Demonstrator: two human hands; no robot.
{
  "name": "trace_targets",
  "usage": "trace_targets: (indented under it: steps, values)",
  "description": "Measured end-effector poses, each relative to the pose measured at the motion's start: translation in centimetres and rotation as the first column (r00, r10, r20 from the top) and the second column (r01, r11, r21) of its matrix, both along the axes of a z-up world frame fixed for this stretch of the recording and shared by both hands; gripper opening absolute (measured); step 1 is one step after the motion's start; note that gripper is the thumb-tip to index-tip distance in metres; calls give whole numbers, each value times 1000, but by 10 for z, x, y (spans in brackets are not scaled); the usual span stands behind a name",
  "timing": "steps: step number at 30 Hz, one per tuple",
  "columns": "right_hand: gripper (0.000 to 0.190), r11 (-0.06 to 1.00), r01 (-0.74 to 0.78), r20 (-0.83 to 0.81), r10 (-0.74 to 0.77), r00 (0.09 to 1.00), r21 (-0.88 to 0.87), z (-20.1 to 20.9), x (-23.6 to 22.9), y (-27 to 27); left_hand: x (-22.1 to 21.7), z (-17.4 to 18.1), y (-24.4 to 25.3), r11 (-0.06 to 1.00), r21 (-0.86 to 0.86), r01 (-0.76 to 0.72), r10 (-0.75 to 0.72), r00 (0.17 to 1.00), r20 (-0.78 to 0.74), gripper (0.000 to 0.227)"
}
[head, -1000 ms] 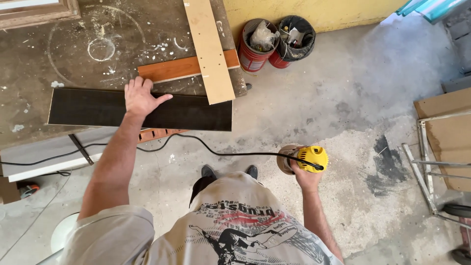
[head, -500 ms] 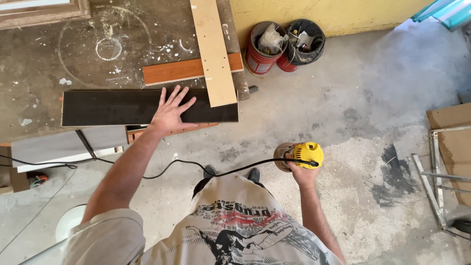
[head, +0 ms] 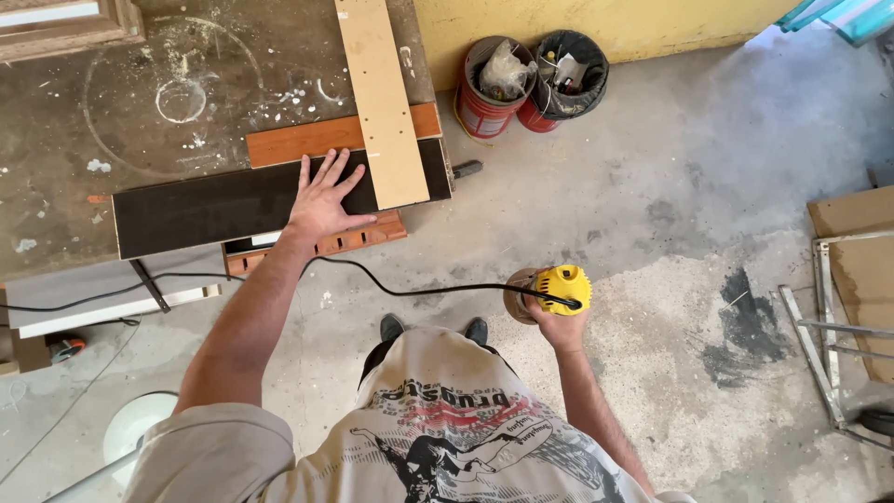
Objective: Trimming and smoothing the edges of wooden boards using a handheld palm router on a workbench.
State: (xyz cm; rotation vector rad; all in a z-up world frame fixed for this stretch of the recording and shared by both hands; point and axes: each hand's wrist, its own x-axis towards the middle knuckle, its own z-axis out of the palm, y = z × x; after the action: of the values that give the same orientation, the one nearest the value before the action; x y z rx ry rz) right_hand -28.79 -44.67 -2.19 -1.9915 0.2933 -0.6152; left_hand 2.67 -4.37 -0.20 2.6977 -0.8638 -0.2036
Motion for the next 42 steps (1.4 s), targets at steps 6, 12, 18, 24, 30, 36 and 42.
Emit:
trace_targets:
  steps: [6,12,18,24,30,36,42]
  values:
    - [45,1000,9,10,-9,1000,18,-5,7,-1,5,-10,-5,1000,10,-23,22,999,41,101]
    - [53,1000,-2,-39,2,999,11,-25,9,-15,-10,6,54,985,130,-111,93,986,141,117]
    - [55,999,-20,-51,21,998,33,-2,19,-11,3,23,100,931,274,-241,250,968,1,141]
    - [56,998,-47,-51,50,997,51,4,20,-15,6,11,112,943,211,-258,262,965,11,140]
    - [55,997,-71,-51,70,996,-5,-5,24,-18,4,4,116,962,143,-231,220,971,87,138]
    - [58,997,-69,-89,65,994,-36,-10,24,-18,11,-10,120,946,170,-276,274,961,35,144]
    - [56,997,-72,-71,69,995,-30,4,30,-9,8,-1,115,942,177,-286,289,957,5,148]
